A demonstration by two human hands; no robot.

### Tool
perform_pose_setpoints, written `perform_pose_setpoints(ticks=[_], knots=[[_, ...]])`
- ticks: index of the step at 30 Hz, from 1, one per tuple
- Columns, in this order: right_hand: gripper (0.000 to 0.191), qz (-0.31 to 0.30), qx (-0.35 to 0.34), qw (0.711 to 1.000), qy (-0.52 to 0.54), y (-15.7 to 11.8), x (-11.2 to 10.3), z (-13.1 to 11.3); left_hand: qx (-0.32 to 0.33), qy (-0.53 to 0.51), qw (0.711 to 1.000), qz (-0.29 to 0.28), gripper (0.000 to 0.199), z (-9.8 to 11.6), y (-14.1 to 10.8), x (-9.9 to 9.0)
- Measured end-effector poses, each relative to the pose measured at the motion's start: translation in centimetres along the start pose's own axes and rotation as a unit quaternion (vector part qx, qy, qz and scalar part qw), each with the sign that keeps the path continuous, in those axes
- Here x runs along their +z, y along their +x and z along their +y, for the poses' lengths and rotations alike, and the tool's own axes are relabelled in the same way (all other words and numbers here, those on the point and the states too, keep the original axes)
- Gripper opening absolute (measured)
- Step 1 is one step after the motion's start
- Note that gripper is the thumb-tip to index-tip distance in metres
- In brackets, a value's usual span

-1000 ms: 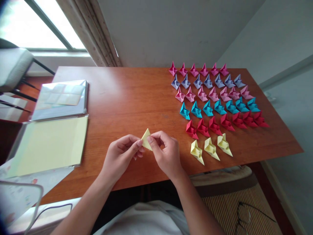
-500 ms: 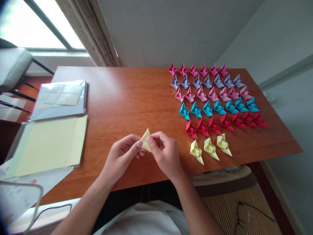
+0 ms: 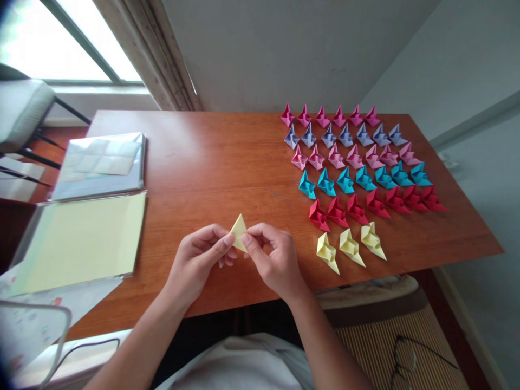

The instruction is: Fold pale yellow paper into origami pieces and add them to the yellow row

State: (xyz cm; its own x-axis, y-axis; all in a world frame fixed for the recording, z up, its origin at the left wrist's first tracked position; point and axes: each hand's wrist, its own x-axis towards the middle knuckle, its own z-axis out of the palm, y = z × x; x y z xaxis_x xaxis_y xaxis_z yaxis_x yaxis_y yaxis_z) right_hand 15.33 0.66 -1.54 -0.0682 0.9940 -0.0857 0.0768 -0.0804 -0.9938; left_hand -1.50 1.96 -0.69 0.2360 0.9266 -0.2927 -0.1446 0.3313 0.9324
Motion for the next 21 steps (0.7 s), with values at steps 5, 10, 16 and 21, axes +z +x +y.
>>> perform_pose_setpoints(ticks=[5, 10, 16, 21], knots=[[0.024, -0.027, 0.009, 0.999, 0.039, 0.2, -0.3, -0.4, 0.001, 0.000, 1.000, 0.000, 0.027, 0.0, 0.0, 0.1], [0.018, -0.027, 0.009, 0.999, 0.042, 0.1, -0.5, -0.3, 0.020, 0.021, 1.000, 0.009, 0.029, 0.1, 0.2, 0.3], [0.013, -0.030, 0.015, 0.999, 0.042, 0.1, -0.5, 0.0, 0.063, 0.072, 0.995, 0.029, 0.026, -0.4, 0.2, 0.4], [0.012, -0.044, 0.016, 0.999, -0.007, 0.2, -1.0, 0.1, 0.157, 0.189, 0.968, 0.048, 0.018, -1.2, 0.2, 0.3]])
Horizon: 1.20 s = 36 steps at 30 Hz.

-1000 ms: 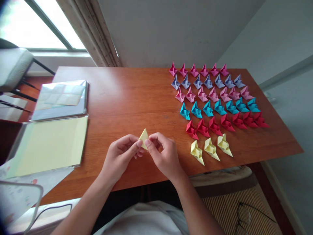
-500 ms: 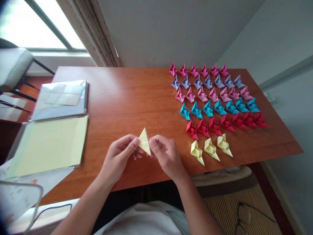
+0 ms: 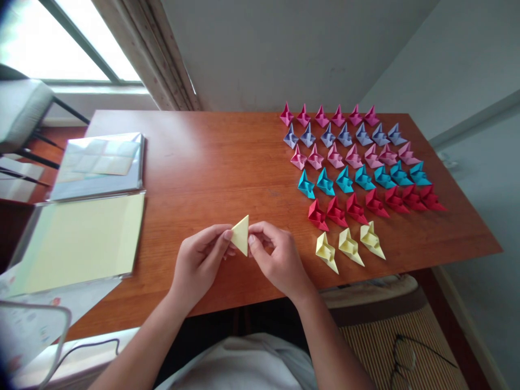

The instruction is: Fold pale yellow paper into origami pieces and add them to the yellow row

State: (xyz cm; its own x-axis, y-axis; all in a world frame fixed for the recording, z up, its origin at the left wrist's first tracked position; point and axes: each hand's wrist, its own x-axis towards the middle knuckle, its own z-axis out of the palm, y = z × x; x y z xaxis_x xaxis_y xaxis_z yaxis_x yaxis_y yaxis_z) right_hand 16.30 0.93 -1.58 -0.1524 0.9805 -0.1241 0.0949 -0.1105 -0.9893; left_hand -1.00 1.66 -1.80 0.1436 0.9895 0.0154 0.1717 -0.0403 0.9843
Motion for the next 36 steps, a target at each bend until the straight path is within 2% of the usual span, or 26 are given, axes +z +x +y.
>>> perform_pose_setpoints(ticks=[3, 5, 11, 16, 20, 26, 32, 36], knots=[[0.011, 0.009, -0.007, 0.999, -0.041, 0.0, 0.0, 0.0, 0.073, 0.097, 0.992, 0.011, 0.017, -0.3, -0.1, 0.1], [0.011, 0.013, -0.014, 0.998, -0.062, 0.0, 0.1, 0.1, 0.093, 0.134, 0.987, 0.001, 0.020, -0.4, -0.2, 0.1], [0.007, 0.068, -0.059, 0.987, -0.133, 0.0, 0.7, 0.0, 0.083, 0.167, 0.980, -0.070, 0.035, -0.3, -0.5, 0.1], [0.016, 0.110, -0.134, 0.959, -0.224, -0.1, 0.9, -0.3, 0.074, 0.165, 0.978, -0.103, 0.047, 0.1, -0.4, 0.1], [0.013, 0.115, -0.148, 0.947, -0.261, -0.2, 0.9, -0.7, 0.071, 0.142, 0.984, -0.077, 0.046, 0.3, -0.4, 0.2], [0.014, 0.072, -0.144, 0.955, -0.251, -0.2, 0.8, -1.4, 0.062, 0.125, 0.988, -0.059, 0.037, 0.4, -0.3, -0.1], [0.015, 0.071, -0.140, 0.961, -0.227, -0.4, 1.2, -1.8, 0.025, 0.088, 0.995, -0.047, 0.028, 0.9, -0.3, -0.2], [0.016, 0.074, -0.159, 0.954, -0.242, -0.6, 1.9, -1.7, -0.003, 0.070, 0.997, -0.016, 0.021, 0.8, -0.2, -0.1]])
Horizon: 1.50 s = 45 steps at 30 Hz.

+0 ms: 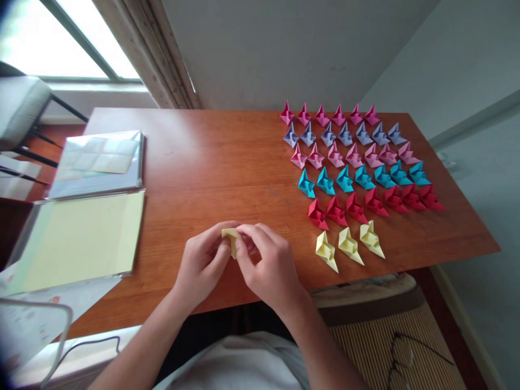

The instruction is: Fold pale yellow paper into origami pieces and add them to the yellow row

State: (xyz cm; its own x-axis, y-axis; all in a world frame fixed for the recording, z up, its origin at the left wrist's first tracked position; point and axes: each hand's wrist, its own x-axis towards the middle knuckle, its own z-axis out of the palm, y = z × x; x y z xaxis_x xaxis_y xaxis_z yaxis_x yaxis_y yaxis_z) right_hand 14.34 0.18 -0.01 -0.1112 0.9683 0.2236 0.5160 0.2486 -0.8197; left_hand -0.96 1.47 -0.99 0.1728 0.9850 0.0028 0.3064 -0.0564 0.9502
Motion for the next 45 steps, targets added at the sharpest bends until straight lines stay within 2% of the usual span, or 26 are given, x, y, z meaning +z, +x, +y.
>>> perform_pose_setpoints(ticks=[7, 11, 14, 18, 23, 27, 32, 37, 42, 45], knots=[[0.026, 0.015, -0.101, 0.993, -0.057, -0.7, 0.7, -0.2, -0.069, -0.130, 0.989, 0.025, 0.014, 0.2, 0.4, -0.2], [0.030, 0.014, -0.116, 0.991, -0.066, -0.9, 0.7, -0.2, -0.056, -0.123, 0.990, 0.028, 0.009, 0.0, 0.2, -0.3], [0.033, 0.021, -0.122, 0.990, -0.070, -1.0, 0.9, 0.0, -0.036, -0.109, 0.993, 0.031, 0.014, 0.0, 0.1, -0.3], [0.040, 0.046, -0.114, 0.989, -0.079, -0.9, 0.9, 0.5, -0.073, -0.177, 0.981, 0.001, 0.020, 0.4, 0.2, -0.2], [0.038, 0.066, -0.069, 0.994, -0.058, -0.7, 0.4, 0.9, -0.116, -0.253, 0.958, -0.064, 0.035, 0.6, 0.3, -0.1], [0.037, 0.050, -0.070, 0.995, -0.041, -0.6, -0.3, 1.3, -0.133, -0.285, 0.946, -0.082, 0.039, 0.4, 0.4, -0.2], [0.037, 0.005, -0.077, 0.997, -0.019, -0.3, -1.1, 1.6, -0.149, -0.323, 0.932, -0.074, 0.032, -0.1, 0.5, -0.5], [0.040, -0.007, -0.080, 0.997, -0.017, -0.1, -1.2, 1.5, -0.165, -0.396, 0.899, -0.089, 0.036, -0.3, 0.5, -0.7], [0.036, -0.003, -0.061, 0.998, -0.007, -0.2, -1.3, 1.3, -0.157, -0.354, 0.918, -0.081, 0.044, -0.1, 0.5, -0.4], [0.031, -0.007, -0.027, 0.999, 0.032, -0.4, -1.3, 1.2, -0.151, -0.364, 0.916, -0.073, 0.048, -0.2, 0.7, -0.1]])
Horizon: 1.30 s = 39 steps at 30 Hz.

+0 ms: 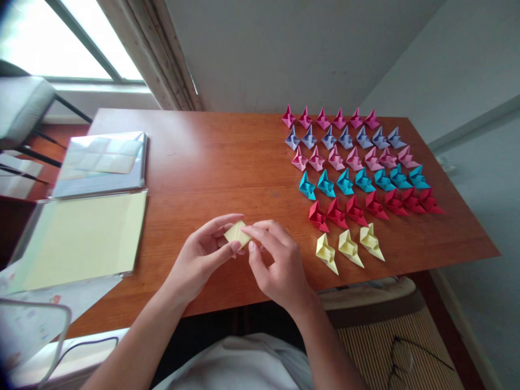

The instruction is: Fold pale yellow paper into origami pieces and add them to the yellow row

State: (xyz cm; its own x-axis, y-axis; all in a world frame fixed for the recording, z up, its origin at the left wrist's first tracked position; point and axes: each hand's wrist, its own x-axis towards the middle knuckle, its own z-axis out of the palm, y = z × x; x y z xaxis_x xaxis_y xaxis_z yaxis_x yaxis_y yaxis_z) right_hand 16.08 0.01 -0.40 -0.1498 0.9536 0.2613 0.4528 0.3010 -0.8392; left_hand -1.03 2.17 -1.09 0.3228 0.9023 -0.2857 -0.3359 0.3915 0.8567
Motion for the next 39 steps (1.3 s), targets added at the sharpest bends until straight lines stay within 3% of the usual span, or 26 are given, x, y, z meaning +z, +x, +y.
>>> perform_pose_setpoints(ticks=[4, 9, 16, 22, 28, 39], knots=[[0.021, 0.039, 0.113, 0.989, 0.082, 0.0, 0.4, 0.3, 0.003, 0.000, 1.000, 0.005, 0.047, -0.1, 0.2, 0.1], [0.014, 0.032, 0.196, 0.965, 0.170, 0.4, 0.8, 0.8, -0.008, 0.033, 0.999, 0.000, 0.026, 0.3, 0.0, 0.2], [0.013, 0.084, 0.212, 0.934, 0.276, 0.4, 1.1, 0.8, -0.026, 0.112, 0.993, -0.020, 0.031, 0.7, -0.2, 0.2], [0.014, 0.073, 0.221, 0.940, 0.250, 0.3, 1.2, 0.6, -0.023, 0.130, 0.991, 0.015, 0.029, 0.4, -0.1, 0.1], [0.015, -0.003, 0.206, 0.957, 0.204, 0.7, 0.6, 0.1, -0.021, 0.129, 0.991, 0.027, 0.026, 0.4, -0.1, 0.3], [0.018, 0.004, 0.205, 0.953, 0.225, 0.8, 0.7, 0.3, 0.019, 0.151, 0.988, 0.024, 0.026, 0.2, -0.2, 0.4]])
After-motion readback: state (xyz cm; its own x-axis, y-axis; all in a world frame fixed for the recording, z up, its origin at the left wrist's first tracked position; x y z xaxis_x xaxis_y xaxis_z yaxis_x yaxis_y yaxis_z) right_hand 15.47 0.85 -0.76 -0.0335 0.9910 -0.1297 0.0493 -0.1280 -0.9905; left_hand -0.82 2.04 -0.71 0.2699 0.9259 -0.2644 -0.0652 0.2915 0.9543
